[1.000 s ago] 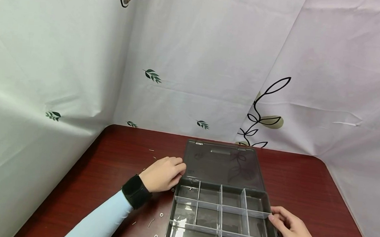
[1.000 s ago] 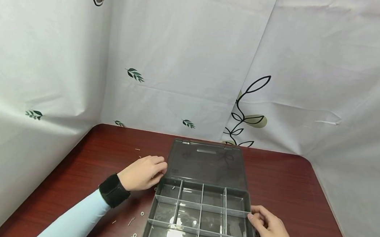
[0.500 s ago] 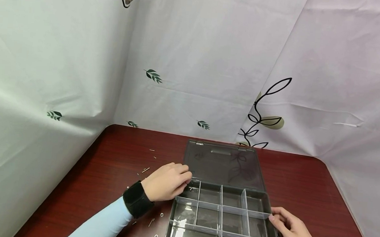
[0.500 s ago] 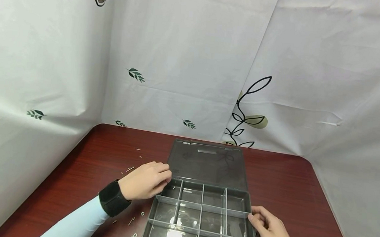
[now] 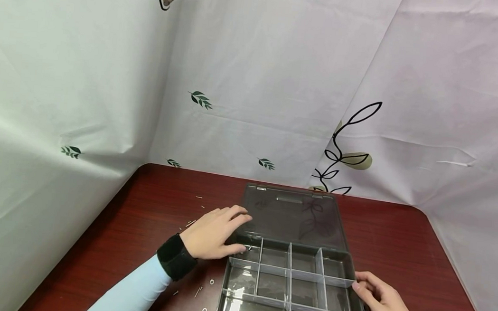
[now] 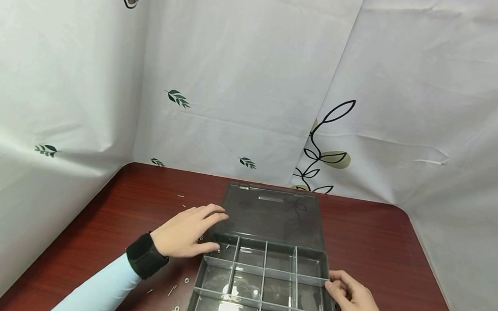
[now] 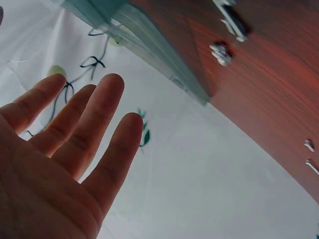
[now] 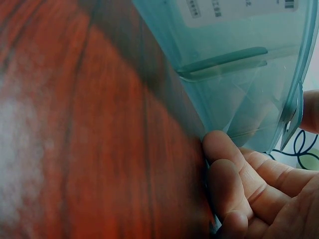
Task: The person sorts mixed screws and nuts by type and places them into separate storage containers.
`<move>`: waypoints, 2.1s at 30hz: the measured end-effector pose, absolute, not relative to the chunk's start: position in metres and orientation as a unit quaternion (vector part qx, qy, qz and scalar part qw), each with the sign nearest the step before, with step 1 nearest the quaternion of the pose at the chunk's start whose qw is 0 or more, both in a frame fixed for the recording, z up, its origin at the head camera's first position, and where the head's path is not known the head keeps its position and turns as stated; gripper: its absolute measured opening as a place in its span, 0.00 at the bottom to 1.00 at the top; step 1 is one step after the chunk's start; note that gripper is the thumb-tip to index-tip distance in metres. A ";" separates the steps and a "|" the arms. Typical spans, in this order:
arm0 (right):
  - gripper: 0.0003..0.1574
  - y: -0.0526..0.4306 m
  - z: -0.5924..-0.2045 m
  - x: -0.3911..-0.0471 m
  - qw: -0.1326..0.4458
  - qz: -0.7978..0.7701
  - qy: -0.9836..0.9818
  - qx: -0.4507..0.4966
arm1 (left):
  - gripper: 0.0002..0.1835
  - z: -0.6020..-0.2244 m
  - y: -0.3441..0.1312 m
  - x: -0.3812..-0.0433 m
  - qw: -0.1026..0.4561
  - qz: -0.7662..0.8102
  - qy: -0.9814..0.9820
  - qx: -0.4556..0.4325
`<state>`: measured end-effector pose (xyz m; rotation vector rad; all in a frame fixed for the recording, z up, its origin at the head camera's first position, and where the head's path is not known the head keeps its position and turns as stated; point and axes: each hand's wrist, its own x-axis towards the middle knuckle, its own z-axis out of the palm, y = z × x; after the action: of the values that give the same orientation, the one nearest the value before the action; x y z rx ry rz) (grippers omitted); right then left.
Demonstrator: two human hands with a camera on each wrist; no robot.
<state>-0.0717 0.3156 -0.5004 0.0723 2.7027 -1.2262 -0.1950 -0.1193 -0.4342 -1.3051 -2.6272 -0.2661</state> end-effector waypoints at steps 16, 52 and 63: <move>0.32 0.316 -0.500 -0.071 0.091 -0.409 0.908 0.023 | 0.18 -0.462 -0.141 -0.236 0.094 -0.090 -0.900 -0.415; 0.30 0.314 -0.502 -0.071 0.074 -0.412 0.908 0.024 | 0.09 -0.490 -0.153 -0.262 0.092 -0.058 -0.898 -0.427; 0.30 0.315 -0.502 -0.070 0.072 -0.413 0.908 0.021 | 0.08 -0.488 -0.158 -0.257 0.107 -0.070 -0.897 -0.424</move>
<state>-0.0699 0.3153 -0.5021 0.0618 2.7280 -1.2424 -0.2573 -0.1584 -0.4878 -1.2485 -2.6392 -0.2059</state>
